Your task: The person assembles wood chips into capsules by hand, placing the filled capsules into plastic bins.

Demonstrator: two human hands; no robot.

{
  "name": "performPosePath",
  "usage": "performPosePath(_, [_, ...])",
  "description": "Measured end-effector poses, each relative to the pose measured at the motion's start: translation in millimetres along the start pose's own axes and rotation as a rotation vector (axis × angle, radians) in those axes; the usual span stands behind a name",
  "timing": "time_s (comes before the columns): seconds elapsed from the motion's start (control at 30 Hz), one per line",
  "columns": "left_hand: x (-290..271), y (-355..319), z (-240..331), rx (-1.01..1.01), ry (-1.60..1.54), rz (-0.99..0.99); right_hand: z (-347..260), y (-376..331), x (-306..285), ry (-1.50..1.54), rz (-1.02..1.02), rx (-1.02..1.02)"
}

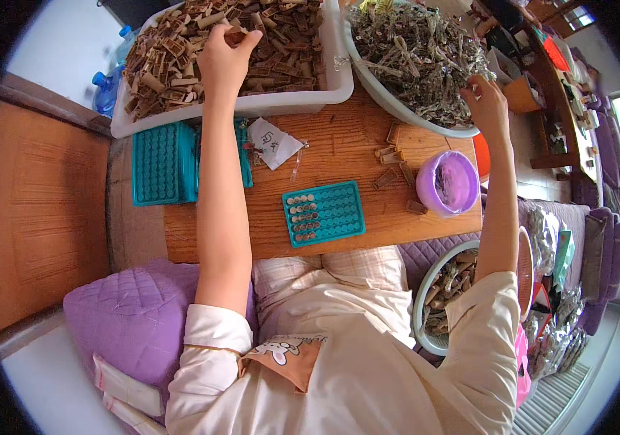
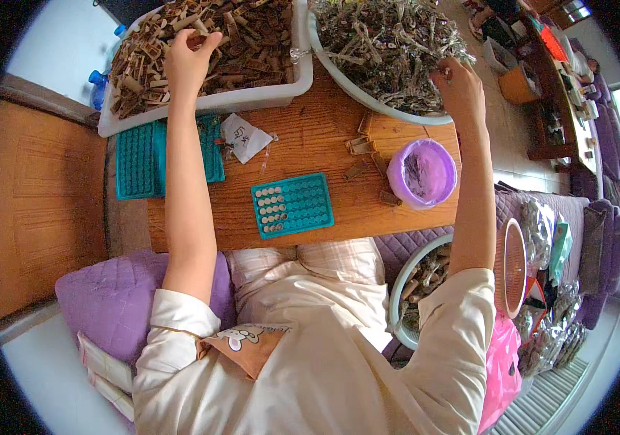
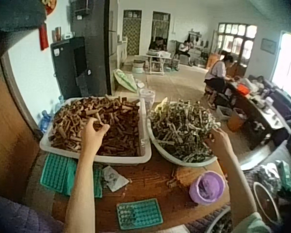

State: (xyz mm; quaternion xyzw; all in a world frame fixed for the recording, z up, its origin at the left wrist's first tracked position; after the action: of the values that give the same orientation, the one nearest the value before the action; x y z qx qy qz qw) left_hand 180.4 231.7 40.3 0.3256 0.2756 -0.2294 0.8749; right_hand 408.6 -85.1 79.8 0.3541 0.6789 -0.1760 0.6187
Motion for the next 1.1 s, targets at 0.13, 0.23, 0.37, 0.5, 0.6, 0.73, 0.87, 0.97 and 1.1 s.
performPosePath(0.13, [-7,-18,19,-0.164,-0.570,-0.020,11,10,-6,0.052,-0.040,0.039])
performPosePath(0.23, [-11,-38,24,-0.212,-0.955,0.004,10,16,-20,0.176,0.081,0.054])
performPosePath(0.37, [-13,-69,36,-0.331,-1.209,0.022,23,32,-46,0.306,0.324,-0.020])
performPosePath(0.5, [-8,-105,38,-0.412,-1.504,-0.006,7,31,-82,0.695,0.360,-0.172])
performPosePath(0.6, [-5,-129,57,-0.443,-1.673,0.020,-16,20,-93,1.128,0.315,-0.248])
performPosePath(0.73, [-13,-168,70,-0.401,-1.717,-0.097,-48,6,-75,1.556,0.105,-0.415])
performPosePath(0.87, [-21,-190,96,-0.373,-1.758,-0.276,-104,-40,-60,1.885,-0.128,-0.425])
performPosePath(0.97, [-36,-203,107,-0.323,-1.679,-0.457,-131,-69,-37,2.174,-0.390,-0.484])
performPosePath(1.1, [-40,-208,105,-0.158,-1.576,-0.358,-156,-104,-8,2.089,-0.444,-0.399])
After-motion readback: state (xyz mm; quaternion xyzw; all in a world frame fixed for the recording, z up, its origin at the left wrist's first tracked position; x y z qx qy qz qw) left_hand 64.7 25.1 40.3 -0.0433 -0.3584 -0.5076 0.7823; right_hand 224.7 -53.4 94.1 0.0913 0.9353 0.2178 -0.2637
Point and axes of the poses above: each hand's wrist, its own y-axis towards the middle knuckle, its own x-axis out of the palm, z = x × y, the point moved 2 cm from there along y, towards the middle knuckle, and after that the axes turned 11 degrees about -z, right-handed, at the moved point
